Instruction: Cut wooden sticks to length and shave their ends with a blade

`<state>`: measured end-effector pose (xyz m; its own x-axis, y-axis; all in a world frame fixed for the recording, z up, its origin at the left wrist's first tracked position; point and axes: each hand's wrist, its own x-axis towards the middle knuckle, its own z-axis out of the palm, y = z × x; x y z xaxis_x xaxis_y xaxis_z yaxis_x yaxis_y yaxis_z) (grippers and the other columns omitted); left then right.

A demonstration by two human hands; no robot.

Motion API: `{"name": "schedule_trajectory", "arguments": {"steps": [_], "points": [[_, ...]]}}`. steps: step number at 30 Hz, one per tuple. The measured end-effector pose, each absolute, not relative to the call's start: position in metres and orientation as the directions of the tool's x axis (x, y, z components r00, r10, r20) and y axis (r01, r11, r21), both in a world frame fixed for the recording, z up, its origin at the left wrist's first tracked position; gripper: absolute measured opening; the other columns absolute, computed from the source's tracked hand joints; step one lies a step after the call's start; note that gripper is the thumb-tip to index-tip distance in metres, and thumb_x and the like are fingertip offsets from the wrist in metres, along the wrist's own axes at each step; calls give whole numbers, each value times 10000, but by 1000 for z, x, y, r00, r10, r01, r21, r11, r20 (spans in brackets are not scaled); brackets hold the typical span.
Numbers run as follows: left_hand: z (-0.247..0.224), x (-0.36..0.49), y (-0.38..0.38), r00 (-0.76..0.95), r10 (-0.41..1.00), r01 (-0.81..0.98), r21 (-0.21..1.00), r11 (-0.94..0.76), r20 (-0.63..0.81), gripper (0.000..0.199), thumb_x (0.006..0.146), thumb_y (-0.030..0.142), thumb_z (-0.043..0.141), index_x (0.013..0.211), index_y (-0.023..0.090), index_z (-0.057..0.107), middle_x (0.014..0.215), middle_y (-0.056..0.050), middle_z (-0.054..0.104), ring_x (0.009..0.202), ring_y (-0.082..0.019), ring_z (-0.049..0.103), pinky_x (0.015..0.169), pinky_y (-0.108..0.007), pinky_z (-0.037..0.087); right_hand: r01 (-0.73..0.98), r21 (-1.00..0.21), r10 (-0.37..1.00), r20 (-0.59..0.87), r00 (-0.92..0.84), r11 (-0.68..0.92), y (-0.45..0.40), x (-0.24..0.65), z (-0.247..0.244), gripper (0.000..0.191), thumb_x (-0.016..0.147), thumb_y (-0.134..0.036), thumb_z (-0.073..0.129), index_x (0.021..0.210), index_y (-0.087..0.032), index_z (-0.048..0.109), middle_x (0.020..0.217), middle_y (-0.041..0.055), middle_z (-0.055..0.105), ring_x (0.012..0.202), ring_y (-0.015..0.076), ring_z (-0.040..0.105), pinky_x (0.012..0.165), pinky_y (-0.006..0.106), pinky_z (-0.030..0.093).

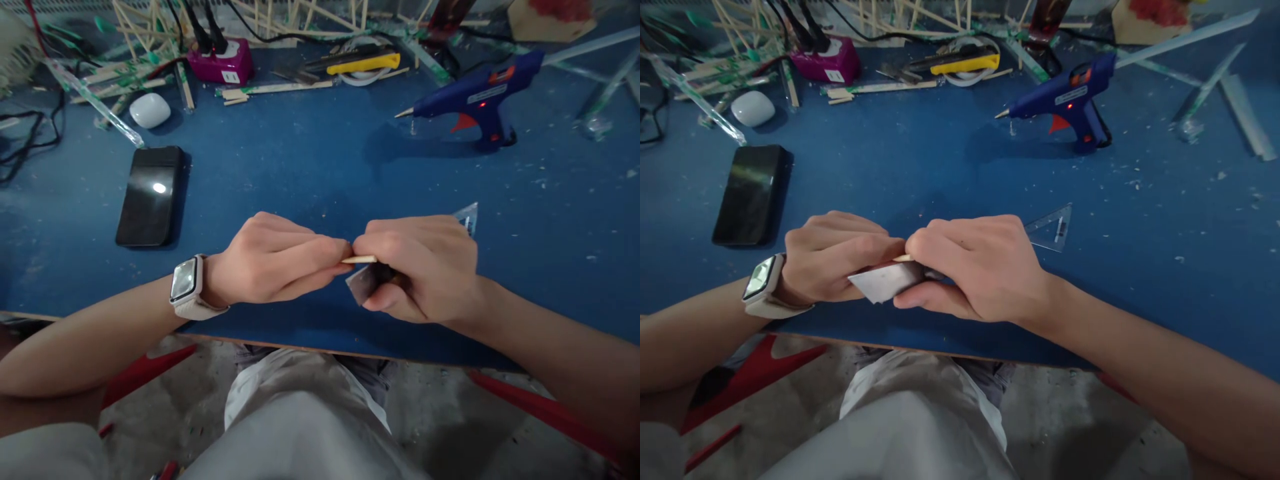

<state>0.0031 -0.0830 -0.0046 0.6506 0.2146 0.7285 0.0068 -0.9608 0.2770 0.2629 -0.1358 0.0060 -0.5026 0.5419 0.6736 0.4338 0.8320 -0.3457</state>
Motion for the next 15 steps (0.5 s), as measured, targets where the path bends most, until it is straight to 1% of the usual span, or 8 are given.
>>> {"name": "schedule_trajectory", "arguments": {"steps": [3, 6, 9, 11, 15], "points": [[-5, 3, -82, 636, 237, 2, 306, -952, 734, 217, 1350, 381, 767, 1203, 221, 770, 849, 32, 825, 601, -115, 747, 610, -287, 518, 417, -351, 535, 678, -505, 839, -135, 264, 7, 619, 1425, -615, 366, 1062, -236, 694, 839, -34, 770, 687, 113, 680, 628, 340, 428], [-3, 2, -81, 656, 233, 25, 288, -957, 718, 211, 1345, 376, 769, 1184, 240, 760, 794, 47, 769, 586, -126, 743, 593, -278, 528, 426, -341, 538, 651, -536, 838, -135, 266, 8, 671, 1430, -599, 305, 1048, -226, 712, 838, -29, 755, 662, 113, 643, 641, 337, 425], [0, 0, -82, 666, 227, 43, 267, -963, 711, 217, 1347, 386, 762, 1179, 249, 747, 809, 46, 802, 604, -127, 766, 616, -253, 579, 442, -339, 552, 604, -575, 830, -136, 268, 10, 733, 1424, -621, 247, 1050, -232, 743, 826, -15, 728, 645, 128, 599, 658, 342, 427], [2, -1, -83, 673, 234, 59, 265, -962, 701, 193, 1353, 372, 740, 1200, 255, 744, 814, 44, 814, 606, -127, 767, 630, -245, 591, 457, -334, 561, 585, -585, 824, -135, 269, 11, 756, 1421, -635, 220, 1069, -235, 757, 825, -9, 717, 650, 137, 588, 660, 342, 419], [3, -4, -84, 703, 255, 88, 274, -958, 664, 115, 1339, 304, 731, 1235, 256, 735, 844, 21, 838, 635, -152, 795, 656, -260, 615, 437, -316, 533, 610, -587, 842, -134, 269, 11, 734, 1429, -607, 237, 1054, -223, 739, 831, -12, 721, 659, 129, 601, 659, 330, 414]]}}
